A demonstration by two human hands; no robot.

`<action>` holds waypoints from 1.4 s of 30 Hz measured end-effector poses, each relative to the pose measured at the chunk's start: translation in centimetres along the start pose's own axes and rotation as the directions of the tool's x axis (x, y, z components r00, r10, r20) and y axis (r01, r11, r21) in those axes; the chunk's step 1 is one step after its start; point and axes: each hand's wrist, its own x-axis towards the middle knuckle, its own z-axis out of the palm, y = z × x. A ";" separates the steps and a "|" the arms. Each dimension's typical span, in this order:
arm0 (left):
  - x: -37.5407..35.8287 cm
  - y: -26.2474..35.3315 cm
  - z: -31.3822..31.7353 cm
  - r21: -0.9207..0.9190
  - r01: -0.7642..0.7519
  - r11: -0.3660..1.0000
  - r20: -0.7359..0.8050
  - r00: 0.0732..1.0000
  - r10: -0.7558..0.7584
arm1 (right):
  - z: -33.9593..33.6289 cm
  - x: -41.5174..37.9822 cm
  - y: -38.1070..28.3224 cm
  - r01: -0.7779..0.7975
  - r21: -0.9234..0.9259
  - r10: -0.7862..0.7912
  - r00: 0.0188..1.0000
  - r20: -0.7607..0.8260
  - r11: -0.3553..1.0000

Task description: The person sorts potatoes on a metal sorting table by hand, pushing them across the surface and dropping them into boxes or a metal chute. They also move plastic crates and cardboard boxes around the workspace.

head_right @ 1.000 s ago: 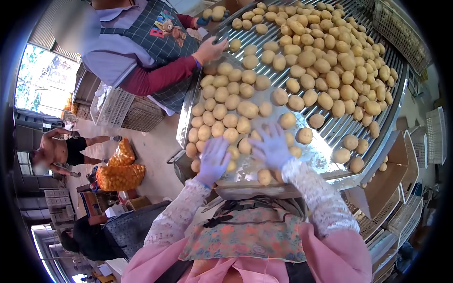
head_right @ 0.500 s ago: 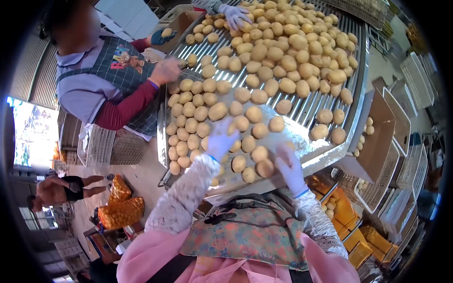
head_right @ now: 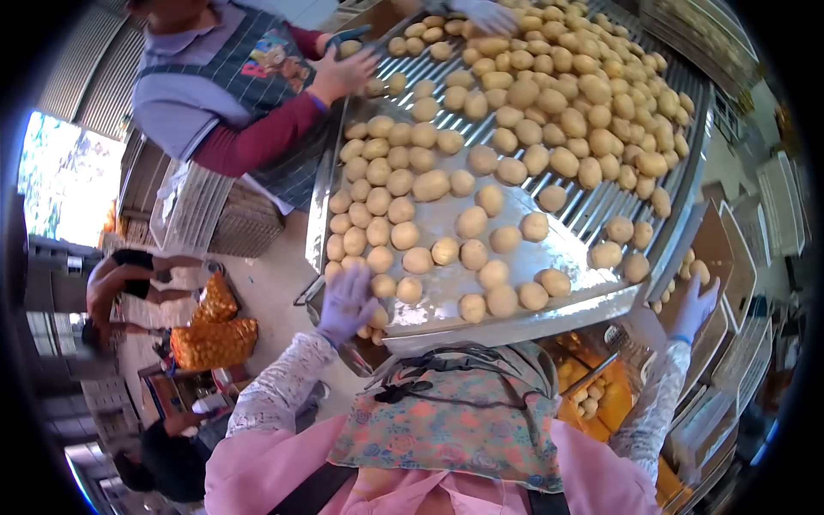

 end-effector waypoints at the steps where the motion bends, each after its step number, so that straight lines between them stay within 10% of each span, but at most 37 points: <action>1: 1.1 -0.6 -0.6 0.086 0.049 0.995 -0.164 0.986 -0.035 | 0.7 -0.4 0.1 0.377 -0.249 -0.381 0.924 0.037 0.892; 2: 1.7 -1.3 -1.1 0.167 0.116 0.979 -0.317 0.947 -0.058 | 2.2 -2.5 -3.8 0.204 0.141 -0.236 0.933 0.270 0.969; 3: 3.3 -1.2 0.7 0.153 0.208 0.966 -0.344 0.928 -0.146 | 2.3 -5.8 -10.1 0.258 0.060 -0.256 0.843 0.474 0.964; 4: 5.6 0.2 3.4 0.138 0.299 0.944 -0.375 0.898 -0.230 | 5.2 -6.4 -7.7 0.656 -0.012 -0.555 0.648 0.521 0.754; 6: 8.1 5.3 5.9 0.191 0.413 0.890 -0.383 0.867 -0.320 | 7.3 -9.2 -12.2 0.680 0.131 -0.494 0.373 0.786 0.722; 9: 6.7 11.4 5.7 0.011 0.299 0.954 -0.308 0.909 -0.282 | 10.9 -12.4 -13.6 0.670 0.214 -0.501 0.269 0.823 0.711; 11: 3.7 11.4 5.8 0.070 -0.070 0.995 -0.220 0.972 0.084 | 10.8 -15.2 -16.3 0.602 0.199 -0.380 0.189 0.905 0.773; 12: 1.9 10.7 6.0 0.071 -0.066 0.995 -0.219 0.972 0.080 | 11.3 -16.5 -15.7 0.796 0.158 -0.357 0.078 0.931 0.584; 16: -4.4 6.4 2.1 0.014 -0.123 0.992 -0.218 0.968 0.123 | 12.3 -21.9 -18.0 0.660 0.327 -0.422 -0.017 0.907 0.677; 23: 2.4 -0.3 1.4 0.191 0.309 0.932 -0.419 0.884 -0.208 | 14.2 -33.2 -25.5 0.696 0.473 -0.538 -0.147 0.830 0.540; 28: 6.5 7.1 7.0 0.093 0.273 0.957 -0.448 0.870 -0.205 | 15.2 -25.7 -24.1 0.228 0.827 -0.749 -0.351 0.562 0.514; 29: 5.6 8.1 6.3 0.138 -0.082 0.987 -0.294 0.948 0.120 | 12.6 -21.4 -25.9 0.137 0.704 -0.698 -0.099 0.710 0.697; 30: 6.0 8.7 5.6 0.115 -0.442 0.889 -0.120 0.883 0.454 | 13.6 -16.1 -18.3 -0.285 0.380 -0.233 0.440 0.867 0.880; 31: 6.4 7.7 4.3 0.107 -0.455 0.884 -0.111 0.878 0.466 | 14.0 -9.0 -15.2 0.640 0.221 -0.582 0.430 0.690 0.736; 32: 7.1 5.7 2.4 0.087 -0.337 0.937 -0.064 0.937 0.343 | 13.3 -5.5 -12.1 0.752 0.011 -0.667 0.578 0.470 0.659; 34: 9.7 1.5 0.6 0.162 -0.108 0.981 -0.204 0.969 0.140 | 12.2 -0.8 -6.2 0.727 -0.354 -0.466 0.663 0.586 0.588; 35: 11.6 -0.9 1.4 0.219 0.014 0.976 -0.395 0.916 0.076 | 12.1 -0.1 -5.6 0.449 -0.340 -0.102 0.714 0.693 0.826; 38: 18.2 -3.3 2.8 0.240 0.131 0.962 -0.529 0.849 0.017 | 12.8 -4.9 -7.9 0.383 -0.210 -0.168 0.746 0.644 0.899; 40: 22.1 2.5 2.3 0.197 0.547 0.814 -0.418 0.797 -0.435 | 13.6 -9.6 -10.2 0.525 -0.139 -0.328 0.694 0.640 0.839; 42: 23.1 5.4 4.0 0.195 0.423 0.885 -0.409 0.855 -0.319 | 13.1 -14.3 -15.2 0.463 0.018 -0.323 0.590 0.740 0.886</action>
